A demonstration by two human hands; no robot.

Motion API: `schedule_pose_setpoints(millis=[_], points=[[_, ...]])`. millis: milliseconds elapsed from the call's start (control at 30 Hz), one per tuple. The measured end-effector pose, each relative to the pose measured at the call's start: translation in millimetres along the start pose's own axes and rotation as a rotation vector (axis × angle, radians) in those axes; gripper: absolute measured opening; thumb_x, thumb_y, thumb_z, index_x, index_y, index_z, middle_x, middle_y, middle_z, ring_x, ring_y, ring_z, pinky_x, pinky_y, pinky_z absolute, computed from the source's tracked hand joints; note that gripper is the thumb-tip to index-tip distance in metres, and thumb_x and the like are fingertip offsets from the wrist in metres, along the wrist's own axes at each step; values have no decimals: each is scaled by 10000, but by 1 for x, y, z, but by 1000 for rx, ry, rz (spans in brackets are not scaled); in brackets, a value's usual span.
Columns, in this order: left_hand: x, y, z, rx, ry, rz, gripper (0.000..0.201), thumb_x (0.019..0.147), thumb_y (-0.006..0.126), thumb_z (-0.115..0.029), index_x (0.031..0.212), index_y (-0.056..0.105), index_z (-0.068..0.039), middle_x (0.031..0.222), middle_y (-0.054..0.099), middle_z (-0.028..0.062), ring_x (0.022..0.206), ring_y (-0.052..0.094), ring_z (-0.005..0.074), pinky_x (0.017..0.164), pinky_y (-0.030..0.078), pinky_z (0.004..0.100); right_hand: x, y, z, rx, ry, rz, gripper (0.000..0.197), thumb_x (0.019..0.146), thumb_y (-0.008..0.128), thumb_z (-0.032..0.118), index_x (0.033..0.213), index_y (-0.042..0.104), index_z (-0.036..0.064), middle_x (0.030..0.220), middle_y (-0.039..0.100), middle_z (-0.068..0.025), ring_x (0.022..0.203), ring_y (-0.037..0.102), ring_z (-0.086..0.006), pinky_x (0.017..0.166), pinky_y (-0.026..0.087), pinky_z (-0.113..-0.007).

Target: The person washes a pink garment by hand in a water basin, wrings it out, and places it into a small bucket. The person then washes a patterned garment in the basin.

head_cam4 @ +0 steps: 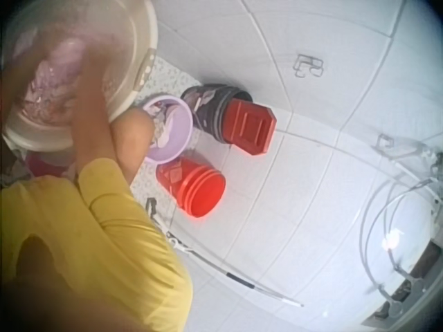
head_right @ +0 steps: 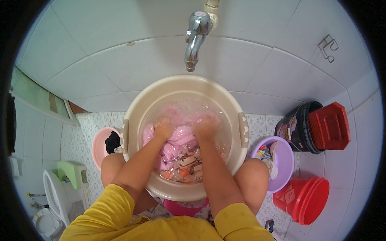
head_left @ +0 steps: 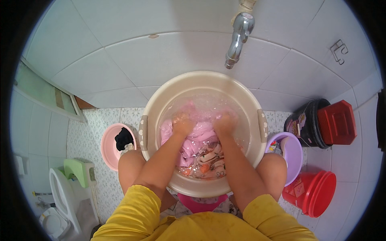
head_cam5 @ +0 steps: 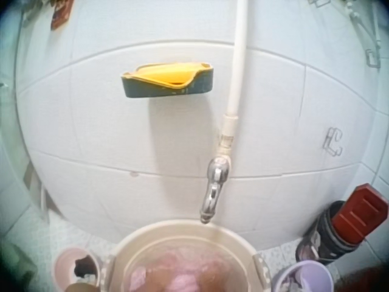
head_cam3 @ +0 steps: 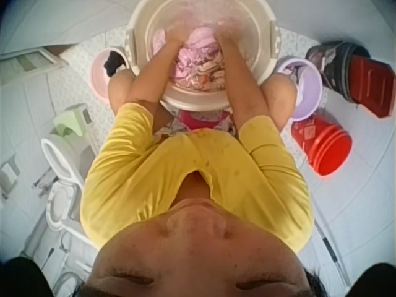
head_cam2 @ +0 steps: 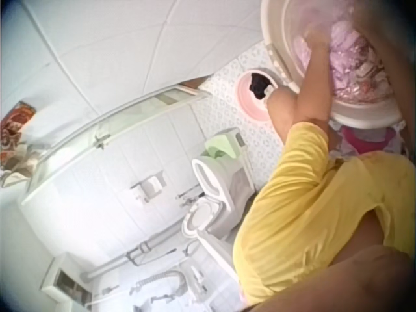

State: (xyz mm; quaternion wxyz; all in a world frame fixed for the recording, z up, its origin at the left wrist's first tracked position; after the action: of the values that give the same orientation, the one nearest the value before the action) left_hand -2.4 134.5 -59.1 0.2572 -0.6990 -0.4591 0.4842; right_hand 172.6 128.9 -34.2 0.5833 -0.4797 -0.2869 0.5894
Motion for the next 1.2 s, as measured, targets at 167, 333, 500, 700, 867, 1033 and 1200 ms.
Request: schedule_pose_setpoints(millis=[167,333,500,700,867,1033,1200], points=[[3,7,-29,-1258,-86,-110,639,857,505,-482,1306,414,-36,1169,570,170,990,582,323,925,416,433,20,40,-21,474,-61,-249,483,726,650,279,1135,528,54,1076,571,-200,1025,516,-376,920,396,-425],[39,40,22,-1934,212,23,510,866,520,-432,1164,539,-18,1039,598,155,884,596,255,823,471,388,-51,-2,107,1171,-557,-132,296,691,644,112,965,553,43,877,570,-160,812,565,-314,747,461,-326],[-41,-39,-62,-1302,392,-113,462,871,505,-374,1163,539,-18,1053,595,155,915,585,255,831,467,367,-75,-43,121,614,-690,-358,153,701,643,146,791,557,58,758,592,-132,682,582,-325,614,471,-374],[2,-24,-51,-1265,433,-75,408,877,487,-305,1161,540,-17,1071,591,154,951,572,255,841,463,342,-20,-48,62,413,-400,-632,165,740,630,200,805,556,67,735,598,-130,642,584,-346,627,460,-452],[2,-57,-26,-653,105,-254,477,808,568,-289,1221,506,-59,1203,505,239,1088,507,339,917,426,364,-3,-55,-4,595,-117,-606,324,778,603,193,1065,537,58,1018,532,-199,911,552,-367,818,433,-469],[-21,-22,-45,117,174,-400,665,751,640,-380,1353,413,-214,1473,190,145,1301,239,404,1066,207,526,2,-5,8,171,-297,-410,634,790,571,145,1378,334,152,1392,270,-226,1255,307,-418,996,311,-502],[-11,12,-28,441,120,-312,658,764,616,-413,1363,394,-255,1486,192,85,1328,213,381,1064,136,591,-3,30,9,66,-156,-39,733,787,565,147,1426,214,217,1483,117,-194,1313,238,-407,1045,253,-509]])
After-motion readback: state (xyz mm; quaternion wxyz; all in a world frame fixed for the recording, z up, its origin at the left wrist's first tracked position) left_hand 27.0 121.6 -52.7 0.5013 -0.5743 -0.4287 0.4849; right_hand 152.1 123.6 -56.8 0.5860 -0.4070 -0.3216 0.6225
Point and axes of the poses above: each hand's wrist, its own x-axis towards the middle knuckle, its own y-axis out of the palm, z = x × y, the point moved 8 cm from there along x, towards the middle knuckle
